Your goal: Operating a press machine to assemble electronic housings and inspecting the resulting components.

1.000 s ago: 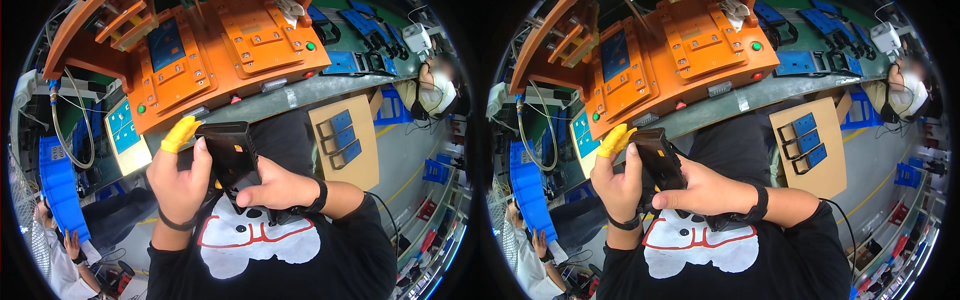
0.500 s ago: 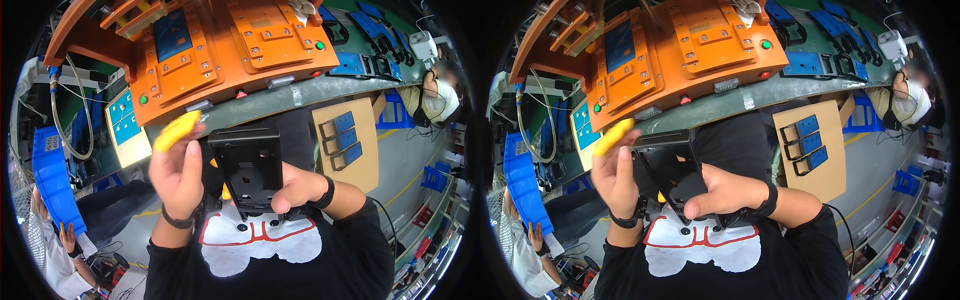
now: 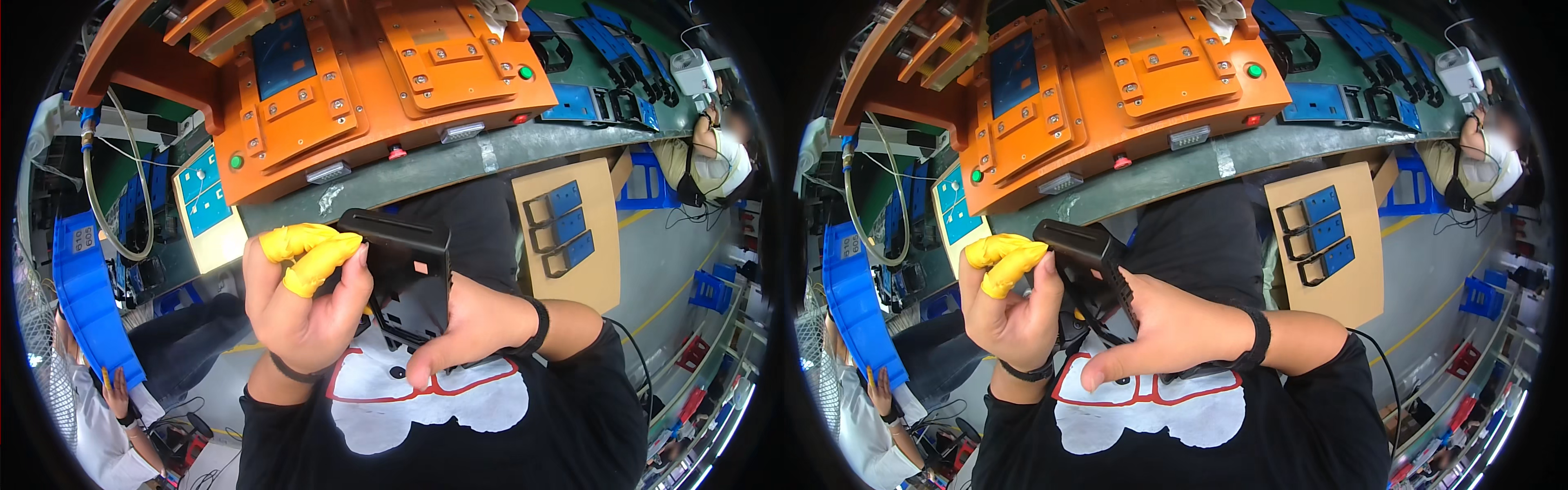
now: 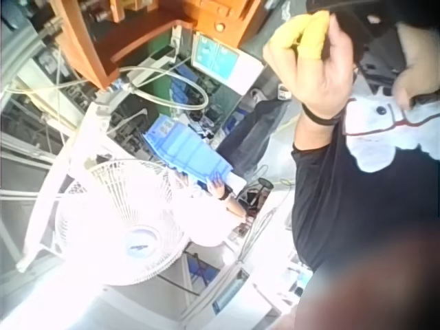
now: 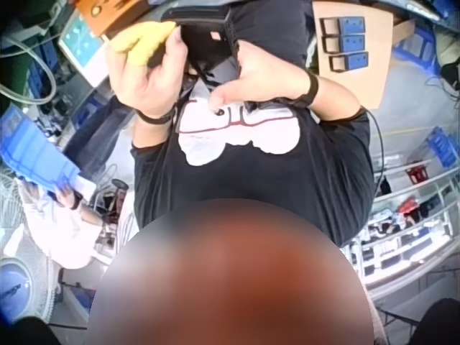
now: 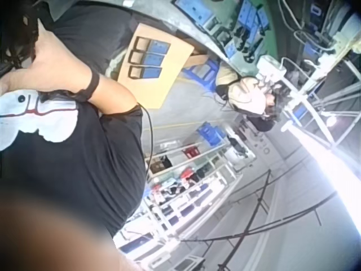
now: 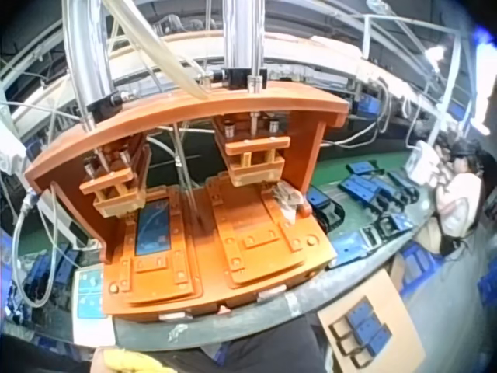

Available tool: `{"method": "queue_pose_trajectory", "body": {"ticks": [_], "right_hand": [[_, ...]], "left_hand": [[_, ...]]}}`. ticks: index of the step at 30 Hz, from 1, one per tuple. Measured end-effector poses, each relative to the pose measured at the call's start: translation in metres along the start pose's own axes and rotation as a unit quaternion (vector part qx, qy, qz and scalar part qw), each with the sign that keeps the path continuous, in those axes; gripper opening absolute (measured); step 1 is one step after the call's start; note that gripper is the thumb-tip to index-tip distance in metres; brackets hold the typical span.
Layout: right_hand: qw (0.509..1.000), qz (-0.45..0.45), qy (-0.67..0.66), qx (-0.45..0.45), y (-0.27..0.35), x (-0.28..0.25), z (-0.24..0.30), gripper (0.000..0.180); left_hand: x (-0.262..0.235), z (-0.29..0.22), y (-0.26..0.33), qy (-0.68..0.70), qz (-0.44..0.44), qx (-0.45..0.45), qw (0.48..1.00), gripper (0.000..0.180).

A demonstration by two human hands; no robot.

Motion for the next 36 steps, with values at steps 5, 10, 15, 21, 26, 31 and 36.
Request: {"method": "queue_pose_trajectory", "body": {"ticks": [5, 10, 15, 21, 26, 31, 36], "right_hand": [[0.997, -0.027, 0.076, -0.005, -0.002, 0.004, -0.001, 0.112], [0.988, -0.042, 0.146, 0.02, 0.0, 0.004, -0.002, 0.121], [0.985, -0.05, 0.162, 0.025, -0.003, 0.003, -0.002, 0.123], [0.984, -0.066, 0.163, -0.003, -0.004, 0.001, -0.002, 0.117], [0.99, -0.076, 0.115, -0.013, -0.004, -0.002, -0.008, 0.112], [0.994, -0.077, 0.081, 0.008, -0.004, -0.007, -0.019, 0.108], [0.995, -0.084, 0.053, 0.004, -0.005, -0.01, -0.017, 0.105]], "left_hand": [[0.004, -0.002, 0.002, -0.006, 0.018, 0.01, 1.0, 0.022], [0.008, 0.006, 0.005, -0.027, 0.022, -0.011, 0.999, 0.025], [0.013, 0.009, 0.005, -0.032, 0.031, -0.019, 0.999, 0.023], [0.019, 0.013, 0.009, -0.034, 0.034, -0.021, 0.999, 0.023], [0.021, 0.02, 0.011, -0.027, 0.029, -0.037, 0.999, 0.022], [0.02, 0.021, 0.012, -0.012, 0.016, -0.035, 0.999, 0.021], [0.019, 0.024, 0.015, -0.014, 0.021, -0.034, 0.999, 0.021]]}}
Point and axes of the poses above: each hand's wrist, its own y-axis away from the middle knuckle, its own x-axis out of the palm, z = x × y, the point moved 8 cm from there along -y, towards the middle knuckle, and after that the axes turned 11 degrees about -z, right-handed, at the moved point
